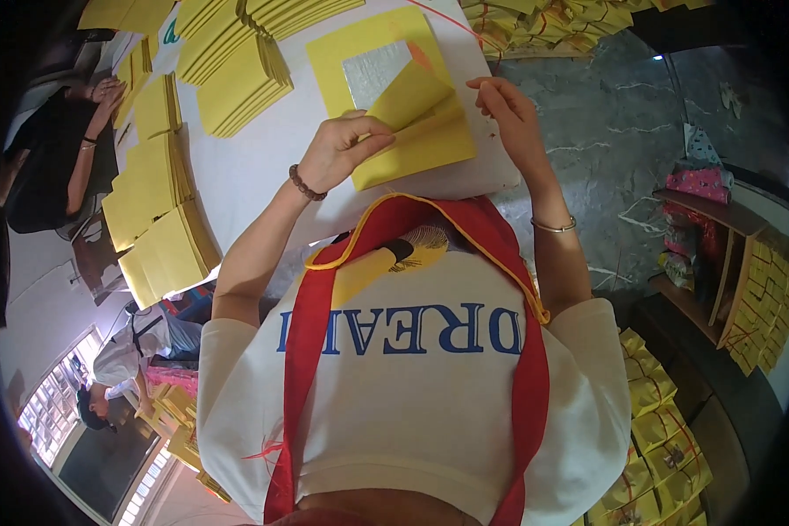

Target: The person is folding and stacking individual sheets of yellow paper into bundles.

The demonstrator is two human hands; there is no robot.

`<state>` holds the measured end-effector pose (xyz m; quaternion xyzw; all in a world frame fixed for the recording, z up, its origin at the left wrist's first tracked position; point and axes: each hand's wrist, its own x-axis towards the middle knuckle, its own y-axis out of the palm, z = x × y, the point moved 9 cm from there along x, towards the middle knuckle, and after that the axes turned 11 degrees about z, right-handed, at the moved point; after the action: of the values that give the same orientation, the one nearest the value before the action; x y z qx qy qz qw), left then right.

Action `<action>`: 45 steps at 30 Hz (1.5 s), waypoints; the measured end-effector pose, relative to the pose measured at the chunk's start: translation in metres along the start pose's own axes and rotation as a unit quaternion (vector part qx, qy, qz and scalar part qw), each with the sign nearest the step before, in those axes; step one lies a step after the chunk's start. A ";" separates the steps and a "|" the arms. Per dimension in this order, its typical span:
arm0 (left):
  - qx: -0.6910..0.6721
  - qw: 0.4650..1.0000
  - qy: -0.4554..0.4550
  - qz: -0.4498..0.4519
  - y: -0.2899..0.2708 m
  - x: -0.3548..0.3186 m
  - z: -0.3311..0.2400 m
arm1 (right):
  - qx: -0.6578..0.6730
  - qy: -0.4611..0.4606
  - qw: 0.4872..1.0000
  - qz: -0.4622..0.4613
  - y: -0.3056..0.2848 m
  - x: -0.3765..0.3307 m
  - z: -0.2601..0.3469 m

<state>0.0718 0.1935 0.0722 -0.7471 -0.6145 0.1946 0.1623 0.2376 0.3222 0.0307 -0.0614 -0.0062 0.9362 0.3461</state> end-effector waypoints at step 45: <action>0.017 0.997 -0.001 -0.078 -0.005 -0.012 -0.005 | -0.001 0.064 0.998 0.018 0.018 0.008 0.010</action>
<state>0.0685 0.1828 0.0800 -0.6934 -0.6680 0.1929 0.1893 0.2187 0.3139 0.0386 -0.1212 0.0163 0.9363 0.3291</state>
